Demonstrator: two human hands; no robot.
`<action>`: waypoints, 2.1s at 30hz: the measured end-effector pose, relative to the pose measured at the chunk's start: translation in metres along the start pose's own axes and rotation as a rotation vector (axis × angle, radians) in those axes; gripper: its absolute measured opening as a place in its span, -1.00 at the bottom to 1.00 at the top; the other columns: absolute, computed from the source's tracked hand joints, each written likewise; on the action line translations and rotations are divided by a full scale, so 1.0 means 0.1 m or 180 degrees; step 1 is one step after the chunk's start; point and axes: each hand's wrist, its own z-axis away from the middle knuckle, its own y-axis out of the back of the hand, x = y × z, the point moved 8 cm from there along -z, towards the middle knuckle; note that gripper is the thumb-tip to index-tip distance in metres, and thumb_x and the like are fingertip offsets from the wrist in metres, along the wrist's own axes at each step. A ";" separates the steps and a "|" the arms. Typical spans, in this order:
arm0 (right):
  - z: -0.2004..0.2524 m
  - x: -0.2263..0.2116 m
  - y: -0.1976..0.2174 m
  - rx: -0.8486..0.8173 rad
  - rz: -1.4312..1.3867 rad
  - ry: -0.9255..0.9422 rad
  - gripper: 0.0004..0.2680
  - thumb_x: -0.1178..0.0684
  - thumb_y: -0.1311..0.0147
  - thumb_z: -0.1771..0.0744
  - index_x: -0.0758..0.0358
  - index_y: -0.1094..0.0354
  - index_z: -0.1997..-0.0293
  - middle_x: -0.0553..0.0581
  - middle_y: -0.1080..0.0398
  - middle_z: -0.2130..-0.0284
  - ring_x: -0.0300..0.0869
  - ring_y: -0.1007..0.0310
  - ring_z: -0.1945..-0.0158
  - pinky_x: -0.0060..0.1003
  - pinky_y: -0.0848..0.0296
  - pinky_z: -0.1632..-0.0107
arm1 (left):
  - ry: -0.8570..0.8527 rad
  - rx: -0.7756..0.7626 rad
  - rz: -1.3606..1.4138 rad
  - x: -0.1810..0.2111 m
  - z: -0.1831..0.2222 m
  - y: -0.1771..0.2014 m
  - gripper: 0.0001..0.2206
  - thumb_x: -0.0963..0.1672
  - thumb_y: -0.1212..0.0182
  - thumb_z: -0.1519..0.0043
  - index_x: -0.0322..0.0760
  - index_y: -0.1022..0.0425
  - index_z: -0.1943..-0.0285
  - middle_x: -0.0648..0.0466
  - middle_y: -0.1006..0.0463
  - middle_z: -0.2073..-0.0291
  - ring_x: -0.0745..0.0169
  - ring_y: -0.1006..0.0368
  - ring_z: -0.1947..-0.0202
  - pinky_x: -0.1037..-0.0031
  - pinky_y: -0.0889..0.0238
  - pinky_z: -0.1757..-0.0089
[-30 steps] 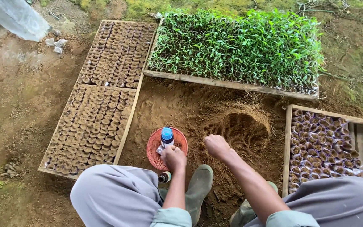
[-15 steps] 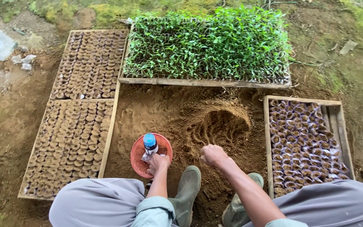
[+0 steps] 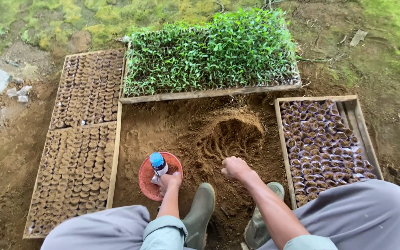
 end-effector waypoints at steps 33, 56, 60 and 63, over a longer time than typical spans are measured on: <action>0.88 -0.52 1.51 0.1603 -0.3026 0.0414 -0.75 0.06 -0.38 -0.26 0.25 -0.54 0.02 0.32 -0.54 0.29 -0.02 -0.54 0.16 -0.06 -0.52 0.06 | -0.1970 -0.0753 0.3132 1.10 1.94 -0.25 -0.69 -0.22 -0.30 -0.22 -0.30 -0.50 -0.16 -0.10 -0.59 0.20 0.20 -0.53 0.26 0.42 -0.57 0.31; 1.02 -0.39 1.35 0.2640 -0.1452 0.0787 -0.94 0.05 -0.23 -0.31 -0.03 -0.58 0.36 0.01 -0.55 0.20 -0.08 -0.57 0.14 -0.23 -0.54 0.15 | -0.2084 -0.1418 0.3041 1.19 2.01 -0.48 -0.68 -0.17 -0.47 -0.15 -0.27 -0.58 -0.08 0.08 -0.61 0.28 0.41 -0.47 0.36 0.60 -0.53 0.45; 1.01 -0.44 1.22 0.3038 -0.0144 0.0977 -0.90 0.13 -0.19 -0.29 -0.11 -0.48 0.36 -0.09 -0.37 0.24 -0.18 -0.44 0.10 -0.33 -0.54 0.14 | -0.2049 -0.1465 0.3065 1.18 2.08 -0.45 -0.69 -0.16 -0.46 -0.16 -0.27 -0.58 -0.07 0.09 -0.60 0.28 0.42 -0.48 0.38 0.62 -0.53 0.46; 0.99 -0.46 1.18 0.2974 -0.0155 0.0992 -0.85 0.19 -0.14 -0.28 -0.12 -0.46 0.36 -0.11 -0.31 0.33 -0.22 -0.41 0.15 -0.38 -0.52 0.18 | -0.2017 -0.1503 0.3127 1.17 2.06 -0.48 -0.69 -0.16 -0.45 -0.17 -0.28 -0.56 -0.08 0.09 -0.59 0.28 0.41 -0.48 0.38 0.60 -0.54 0.46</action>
